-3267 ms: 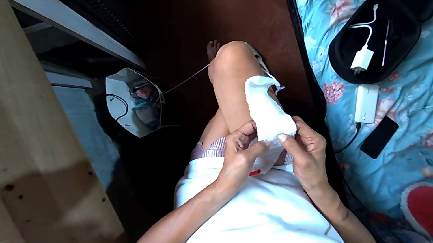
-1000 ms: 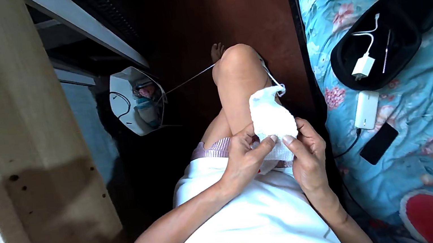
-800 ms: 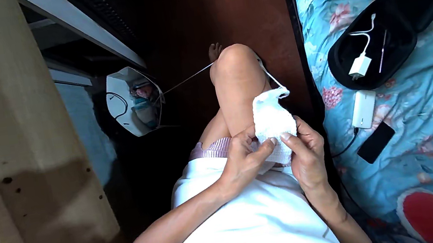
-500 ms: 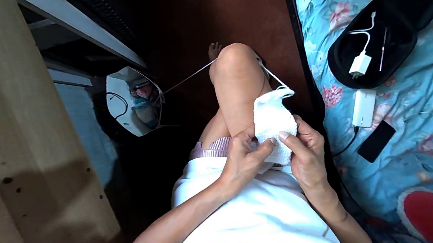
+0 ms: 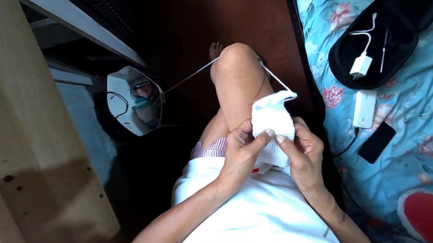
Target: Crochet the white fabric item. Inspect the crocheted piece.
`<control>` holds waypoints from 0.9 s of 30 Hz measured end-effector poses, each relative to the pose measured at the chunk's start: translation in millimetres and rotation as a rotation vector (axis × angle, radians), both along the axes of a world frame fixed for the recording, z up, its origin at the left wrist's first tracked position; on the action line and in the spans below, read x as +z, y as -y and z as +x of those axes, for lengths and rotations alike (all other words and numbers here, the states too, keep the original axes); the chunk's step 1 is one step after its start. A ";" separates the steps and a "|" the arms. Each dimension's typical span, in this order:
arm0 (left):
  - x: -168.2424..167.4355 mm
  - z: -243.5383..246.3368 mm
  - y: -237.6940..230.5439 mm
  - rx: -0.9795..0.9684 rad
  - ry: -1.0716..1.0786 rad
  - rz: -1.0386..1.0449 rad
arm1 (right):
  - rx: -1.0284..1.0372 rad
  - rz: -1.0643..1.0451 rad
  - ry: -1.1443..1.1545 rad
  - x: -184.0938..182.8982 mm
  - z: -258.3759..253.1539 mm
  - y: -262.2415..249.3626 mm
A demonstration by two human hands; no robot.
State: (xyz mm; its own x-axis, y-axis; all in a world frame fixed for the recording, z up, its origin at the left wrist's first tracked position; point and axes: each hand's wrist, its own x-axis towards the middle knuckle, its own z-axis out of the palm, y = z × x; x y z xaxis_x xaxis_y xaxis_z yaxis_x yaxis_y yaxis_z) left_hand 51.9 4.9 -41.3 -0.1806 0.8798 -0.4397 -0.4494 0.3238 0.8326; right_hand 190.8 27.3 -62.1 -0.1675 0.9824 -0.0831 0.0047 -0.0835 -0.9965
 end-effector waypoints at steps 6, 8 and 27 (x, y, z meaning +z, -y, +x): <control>-0.2 -0.7 0.4 -0.036 -0.036 -0.009 | 0.049 -0.083 -0.079 3.5 0.9 -6.5; -0.8 -0.5 0.9 -0.058 -0.073 0.000 | 0.056 -0.124 -0.121 3.9 1.6 -9.8; -3.1 -2.1 -3.5 -0.033 -0.071 0.037 | 0.002 -0.138 -0.089 3.3 -5.5 -10.8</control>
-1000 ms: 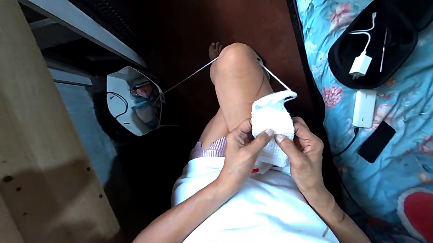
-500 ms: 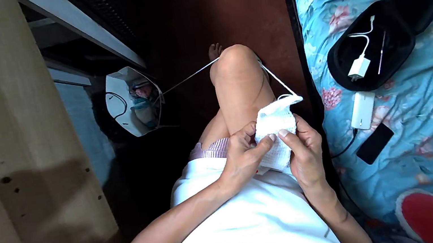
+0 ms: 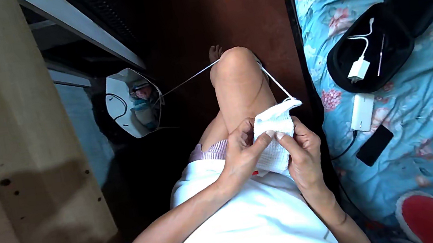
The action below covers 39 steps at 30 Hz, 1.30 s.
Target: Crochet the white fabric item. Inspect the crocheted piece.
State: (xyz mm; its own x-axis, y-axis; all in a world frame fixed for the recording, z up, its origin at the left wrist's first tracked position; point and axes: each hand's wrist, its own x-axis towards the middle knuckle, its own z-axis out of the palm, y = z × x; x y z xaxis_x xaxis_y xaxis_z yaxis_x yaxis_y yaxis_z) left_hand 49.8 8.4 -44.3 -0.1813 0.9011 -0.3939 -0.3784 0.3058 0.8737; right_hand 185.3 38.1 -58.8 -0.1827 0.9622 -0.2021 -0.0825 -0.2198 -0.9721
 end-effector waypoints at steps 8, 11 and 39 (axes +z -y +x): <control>0.2 -1.5 -1.1 0.024 0.040 -0.048 | 0.008 0.021 0.055 -0.4 -0.8 3.7; 0.5 -2.3 -1.4 0.023 0.047 -0.060 | 0.031 0.035 0.046 0.6 -0.5 2.9; -4.4 -21.2 -19.4 -0.017 0.086 -0.035 | 0.048 -0.017 0.014 2.5 -1.7 -5.4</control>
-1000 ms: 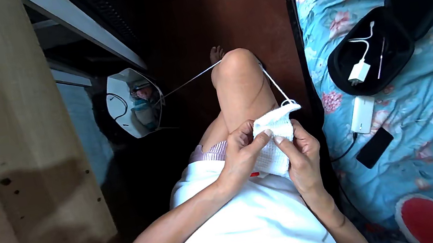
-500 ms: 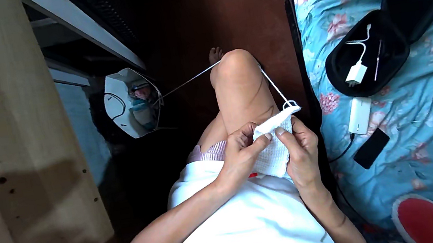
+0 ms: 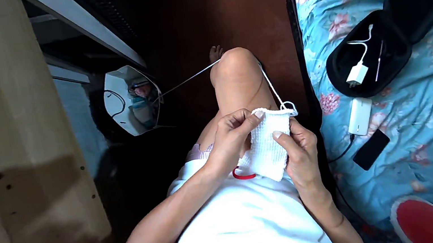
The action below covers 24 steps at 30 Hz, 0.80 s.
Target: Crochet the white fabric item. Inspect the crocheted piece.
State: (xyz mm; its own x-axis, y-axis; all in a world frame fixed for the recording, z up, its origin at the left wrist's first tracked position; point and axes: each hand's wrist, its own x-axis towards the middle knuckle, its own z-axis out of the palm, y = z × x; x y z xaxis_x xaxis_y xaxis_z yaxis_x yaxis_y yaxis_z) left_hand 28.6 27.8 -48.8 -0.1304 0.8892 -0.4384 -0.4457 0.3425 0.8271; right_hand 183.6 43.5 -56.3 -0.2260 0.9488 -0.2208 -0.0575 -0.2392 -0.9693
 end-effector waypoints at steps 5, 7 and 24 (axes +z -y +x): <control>2.4 -1.7 -3.8 0.017 0.106 -0.061 | 0.006 -0.037 -0.036 2.2 0.5 0.1; 4.3 -2.5 -5.2 0.024 0.148 -0.091 | 0.007 -0.047 -0.050 2.8 0.4 -0.1; 5.1 -9.8 -7.8 -0.031 0.087 0.004 | 0.038 -0.054 -0.080 6.5 -1.8 -4.6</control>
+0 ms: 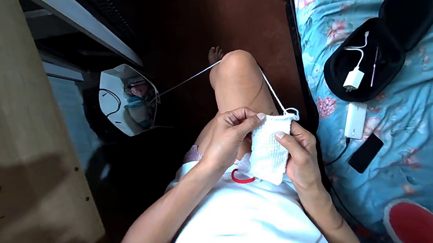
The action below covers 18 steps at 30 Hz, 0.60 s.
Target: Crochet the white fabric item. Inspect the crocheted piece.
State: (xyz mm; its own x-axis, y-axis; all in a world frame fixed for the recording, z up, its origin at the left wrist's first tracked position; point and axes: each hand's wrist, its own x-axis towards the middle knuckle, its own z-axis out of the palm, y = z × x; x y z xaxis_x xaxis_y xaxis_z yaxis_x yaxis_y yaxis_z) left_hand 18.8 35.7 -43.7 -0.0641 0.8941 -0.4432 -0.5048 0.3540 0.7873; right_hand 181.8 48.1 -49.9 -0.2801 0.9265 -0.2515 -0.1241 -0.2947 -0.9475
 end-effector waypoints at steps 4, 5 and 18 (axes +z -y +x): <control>0.0 0.5 0.4 0.017 0.023 -0.023 | -0.005 -0.007 0.002 -0.7 -1.0 0.1; 0.2 0.3 0.1 0.016 0.042 -0.033 | -0.004 -0.009 0.004 -0.6 -1.2 -0.2; 2.5 2.5 0.9 0.027 0.066 -0.057 | -0.027 -0.024 -0.015 2.5 -5.1 -4.7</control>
State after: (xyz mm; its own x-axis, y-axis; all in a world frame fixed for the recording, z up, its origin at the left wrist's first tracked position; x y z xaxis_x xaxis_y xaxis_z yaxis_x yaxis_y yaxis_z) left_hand 21.3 34.8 -41.2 -0.0572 0.8659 -0.4969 -0.5647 0.3824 0.7314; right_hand 176.7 52.8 -47.3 -0.2584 0.9277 -0.2695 -0.1463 -0.3134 -0.9383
